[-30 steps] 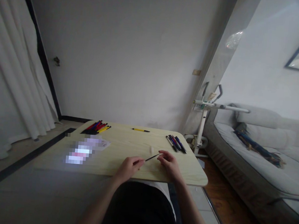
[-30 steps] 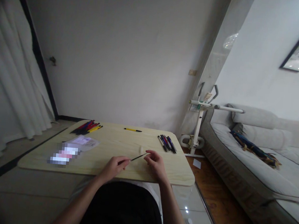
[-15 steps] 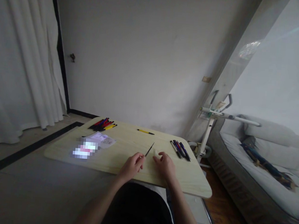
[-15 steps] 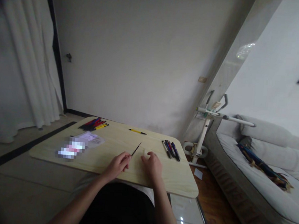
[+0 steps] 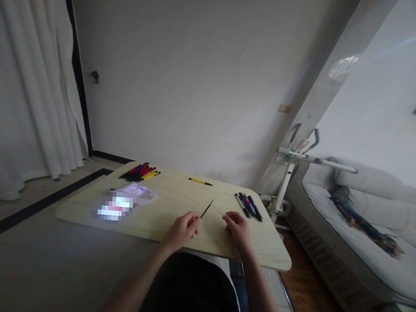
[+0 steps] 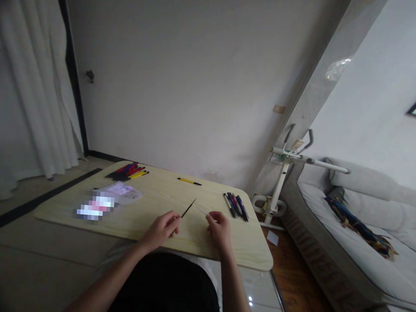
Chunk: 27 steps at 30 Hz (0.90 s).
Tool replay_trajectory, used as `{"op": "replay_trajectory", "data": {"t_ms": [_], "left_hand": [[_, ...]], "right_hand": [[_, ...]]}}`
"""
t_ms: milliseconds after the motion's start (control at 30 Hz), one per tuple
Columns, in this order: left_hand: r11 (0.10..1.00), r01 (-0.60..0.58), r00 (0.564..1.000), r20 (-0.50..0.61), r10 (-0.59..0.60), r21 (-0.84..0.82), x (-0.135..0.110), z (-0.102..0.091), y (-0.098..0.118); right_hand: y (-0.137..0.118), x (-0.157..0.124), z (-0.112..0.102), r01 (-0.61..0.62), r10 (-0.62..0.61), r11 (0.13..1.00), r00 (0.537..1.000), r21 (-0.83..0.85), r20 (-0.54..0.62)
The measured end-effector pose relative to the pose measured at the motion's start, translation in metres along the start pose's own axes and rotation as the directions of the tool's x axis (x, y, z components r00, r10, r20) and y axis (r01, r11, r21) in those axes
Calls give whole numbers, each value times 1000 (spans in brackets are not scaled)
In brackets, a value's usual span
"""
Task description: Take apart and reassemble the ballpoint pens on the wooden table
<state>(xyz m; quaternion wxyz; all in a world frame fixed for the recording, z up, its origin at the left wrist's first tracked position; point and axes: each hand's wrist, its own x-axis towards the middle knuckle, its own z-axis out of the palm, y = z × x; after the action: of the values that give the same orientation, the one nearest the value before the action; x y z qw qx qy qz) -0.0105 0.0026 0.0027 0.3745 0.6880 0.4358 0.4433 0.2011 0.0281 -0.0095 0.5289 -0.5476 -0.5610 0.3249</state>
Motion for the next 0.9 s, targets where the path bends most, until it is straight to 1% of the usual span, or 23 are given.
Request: {"op": "replay_trajectory", "data": {"t_ms": [67,133,267,433,667,900], "left_hand": [[1000,8,1000,5,-9,11,0,0,-1],[1000,15,1000,10,-15,21,1,0,-1],[999,13,1000,17,-13,41,1,1,-1],[998,-12,1000,29,10,66,1,1,-2],[996,-13,1000,23,11,90,2,2,-3],[997,-16,1000,24,15,80,2,2,-2]], "right_hand": [[1,-2,-5,-53,52,994,999,99,11],[1,-5,-9,-69,69,984,998,162,8],[-1,-10,-11,-67,75,966,997,250,-23],[0,-10,-12,-62,91,922,994,382,-60],[9,-7,-14,-36,72,898,995,439,-64],[19,-2,-16,-9,48,909,995,416,-83]]}}
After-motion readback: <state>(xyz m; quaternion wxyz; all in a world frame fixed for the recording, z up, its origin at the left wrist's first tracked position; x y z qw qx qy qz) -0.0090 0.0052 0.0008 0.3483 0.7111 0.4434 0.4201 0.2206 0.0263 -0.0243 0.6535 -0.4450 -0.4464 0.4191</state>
